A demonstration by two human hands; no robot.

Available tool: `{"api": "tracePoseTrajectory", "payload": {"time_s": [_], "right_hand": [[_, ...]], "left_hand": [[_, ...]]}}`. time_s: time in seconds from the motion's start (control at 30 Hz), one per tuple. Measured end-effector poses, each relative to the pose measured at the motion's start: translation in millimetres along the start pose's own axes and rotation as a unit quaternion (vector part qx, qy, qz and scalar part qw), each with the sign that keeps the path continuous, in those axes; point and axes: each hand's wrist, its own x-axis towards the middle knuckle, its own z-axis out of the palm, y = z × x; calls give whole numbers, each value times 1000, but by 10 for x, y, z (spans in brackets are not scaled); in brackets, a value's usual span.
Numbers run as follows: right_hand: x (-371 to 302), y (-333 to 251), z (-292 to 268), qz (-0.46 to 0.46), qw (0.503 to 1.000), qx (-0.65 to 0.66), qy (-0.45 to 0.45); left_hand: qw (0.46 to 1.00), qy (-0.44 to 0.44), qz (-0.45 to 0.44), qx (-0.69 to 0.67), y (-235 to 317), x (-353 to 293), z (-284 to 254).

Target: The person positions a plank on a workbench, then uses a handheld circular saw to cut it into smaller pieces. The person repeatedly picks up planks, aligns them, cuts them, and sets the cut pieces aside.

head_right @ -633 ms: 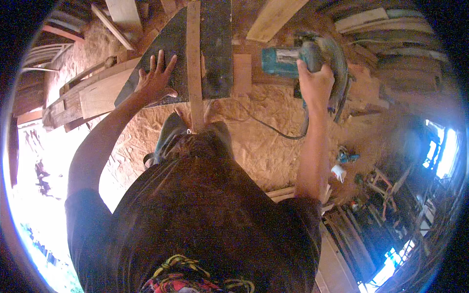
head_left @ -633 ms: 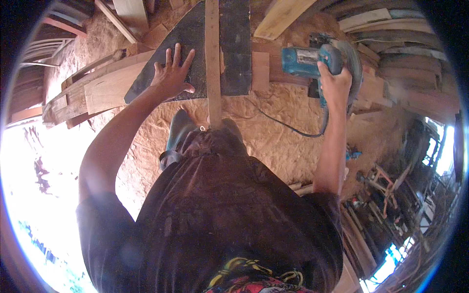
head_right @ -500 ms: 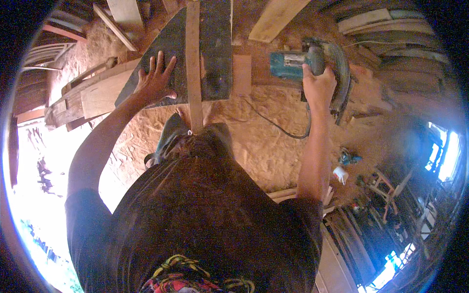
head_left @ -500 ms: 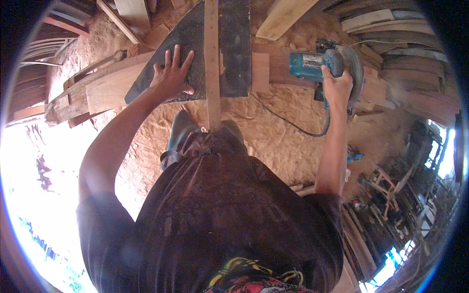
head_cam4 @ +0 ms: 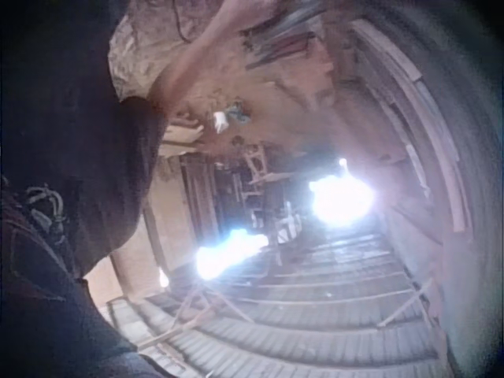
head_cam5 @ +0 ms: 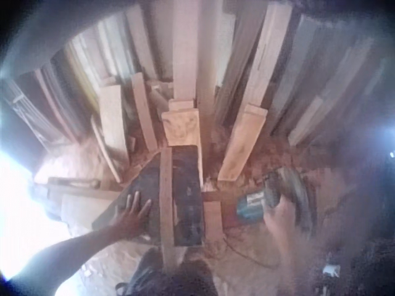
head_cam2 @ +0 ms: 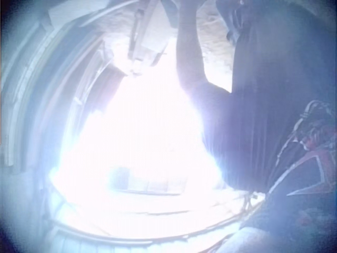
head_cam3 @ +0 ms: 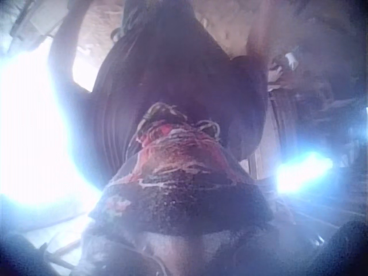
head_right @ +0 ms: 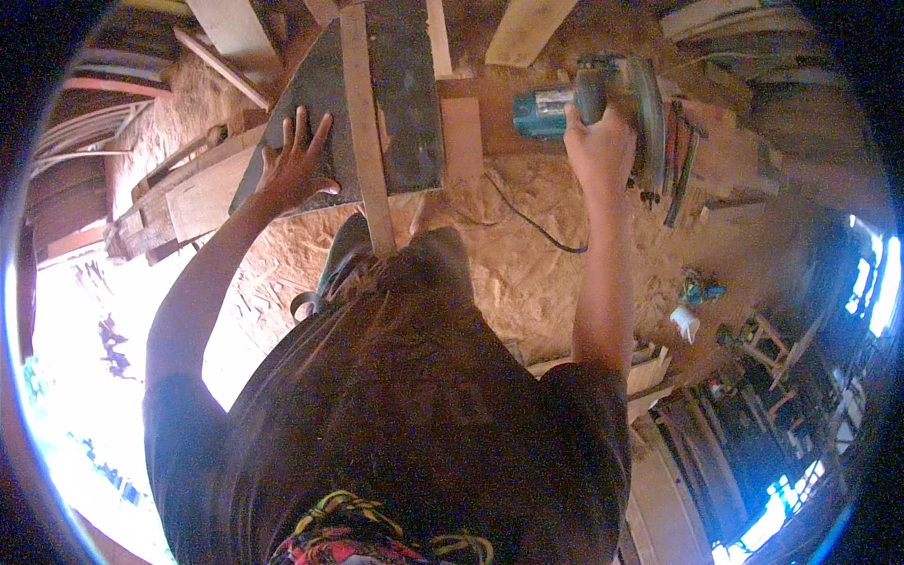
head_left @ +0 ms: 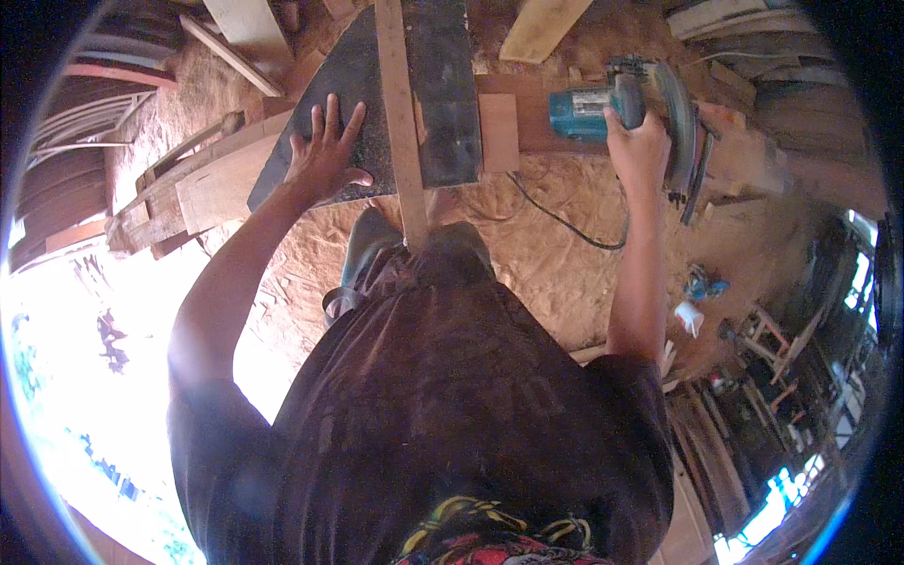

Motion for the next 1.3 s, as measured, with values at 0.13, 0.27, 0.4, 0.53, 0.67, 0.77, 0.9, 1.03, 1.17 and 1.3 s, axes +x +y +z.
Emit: {"api": "tracePoseTrajectory", "payload": {"time_s": [0.13,0.27,0.4,0.53,0.67,0.77,0.9,1.03,1.17,1.3], "right_hand": [[-33,-100,-68,8,1000,-28,13],[-317,-428,-89,-133,969,-16,210],[-952,-859,466,-107,973,183,91],[-1362,-822,1294,-3,994,16,107],[-1296,-807,1281,91,986,134,29],[-1222,-693,1238,104,979,172,-19],[-1291,-693,1021,18,989,113,95],[-1012,-630,130,-53,968,-10,246],[-521,-163,130,10,984,-90,155],[43,164,32,90,992,14,-90]], "left_hand": [[1000,-11,-7,3,-2,26,11],[1000,-10,-4,-5,-36,-4,20],[1000,-11,-4,0,-35,42,32],[1000,-29,-6,-6,26,4,-14],[1000,-2,0,-27,-46,50,52],[1000,-6,7,-25,-23,74,9],[999,-26,9,-23,11,58,-38],[1000,-10,5,-21,-37,62,49],[1000,-9,10,-22,-37,67,46],[1000,-3,12,-29,-10,45,16]]}}
